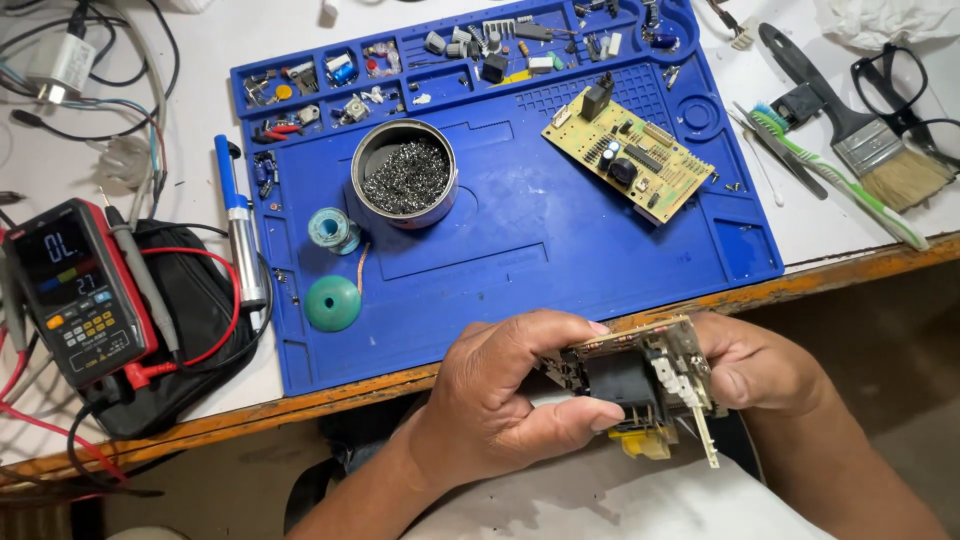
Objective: Soldering components on a circuit board and cleaning the board with a cotton swab
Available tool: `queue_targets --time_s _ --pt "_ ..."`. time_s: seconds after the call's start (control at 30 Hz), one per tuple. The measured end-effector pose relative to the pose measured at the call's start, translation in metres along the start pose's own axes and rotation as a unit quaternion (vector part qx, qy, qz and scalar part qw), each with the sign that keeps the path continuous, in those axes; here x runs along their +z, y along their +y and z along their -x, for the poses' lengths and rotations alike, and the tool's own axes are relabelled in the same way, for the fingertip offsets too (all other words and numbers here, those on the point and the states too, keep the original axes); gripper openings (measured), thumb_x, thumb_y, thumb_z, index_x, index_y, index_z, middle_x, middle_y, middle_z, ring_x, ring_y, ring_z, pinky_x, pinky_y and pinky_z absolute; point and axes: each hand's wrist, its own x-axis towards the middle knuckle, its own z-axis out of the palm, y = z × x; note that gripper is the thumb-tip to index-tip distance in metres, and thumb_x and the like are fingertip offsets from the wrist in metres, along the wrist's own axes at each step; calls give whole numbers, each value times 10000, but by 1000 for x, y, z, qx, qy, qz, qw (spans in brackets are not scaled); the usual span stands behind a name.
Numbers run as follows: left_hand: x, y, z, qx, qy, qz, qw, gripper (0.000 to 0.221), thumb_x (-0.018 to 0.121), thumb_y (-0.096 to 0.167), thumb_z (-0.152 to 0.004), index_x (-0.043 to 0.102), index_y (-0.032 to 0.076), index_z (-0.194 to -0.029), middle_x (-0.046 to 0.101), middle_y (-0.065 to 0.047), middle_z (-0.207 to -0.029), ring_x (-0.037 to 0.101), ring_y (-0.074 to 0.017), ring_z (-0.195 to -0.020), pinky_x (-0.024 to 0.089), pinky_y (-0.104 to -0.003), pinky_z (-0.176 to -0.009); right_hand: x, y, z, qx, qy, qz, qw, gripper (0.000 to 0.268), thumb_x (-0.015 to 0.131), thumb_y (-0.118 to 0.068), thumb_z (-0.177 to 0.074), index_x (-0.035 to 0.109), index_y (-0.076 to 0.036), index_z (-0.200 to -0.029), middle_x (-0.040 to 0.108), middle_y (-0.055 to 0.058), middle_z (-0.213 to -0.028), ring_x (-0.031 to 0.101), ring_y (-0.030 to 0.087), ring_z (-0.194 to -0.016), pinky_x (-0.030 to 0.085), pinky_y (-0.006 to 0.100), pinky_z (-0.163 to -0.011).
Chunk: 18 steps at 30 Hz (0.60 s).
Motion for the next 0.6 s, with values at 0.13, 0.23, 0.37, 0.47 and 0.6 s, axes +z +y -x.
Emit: queue_targets --time_s 0.13,0.23,0.37,0.47,0.6 --pt "-7 17 -9 12 20 -4 1000 586 836 425 -1097 617 72 -1512 803 -170 -1449 847 -328 -1295 693 -425 -1147 17 -31 -12 -20 -15 43 999 745 729 -790 -1318 810 -51 -1360 724 270 -1527 721 454 -1391 555 634 -1186" --pt "-9 24 -10 0 88 -51 995 592 881 407 -1048 594 79 -1449 730 -172 -1432 743 -310 -1329 652 -417 -1164 28 -39 10 -21 52 154 987 719 752 -815 -1260 743 -186 -1607 651 311 -1768 657 482 -1668 475 675 -1370" --pt "-16 19 -7 -26 71 -63 995 89 838 157 -1113 803 111 -1180 838 -85 -1076 815 -252 -971 667 -371 -926 50 -47 20 20 171 392 904 763 873 -505 -940 704 -269 -1646 683 256 -1780 691 372 -1634 465 540 -1324" --pt "-17 10 -4 -70 63 -14 995 78 812 107 -1129 822 99 -1206 870 -73 -1079 854 -215 -984 705 -334 -927 50 -46 19 11 168 525 834 890 1000 -456 -825 711 -278 -1648 666 240 -1758 703 349 -1562 508 488 -1272" --pt "-22 3 0 -96 56 -6 994 111 813 51 -1112 836 89 -1213 868 -91 -1158 850 -227 -1060 700 -338 -977 51 -41 10 -25 183 617 765 881 971 -549 -823 710 -324 -1634 698 299 -1663 717 414 -1453 533 524 -1213"
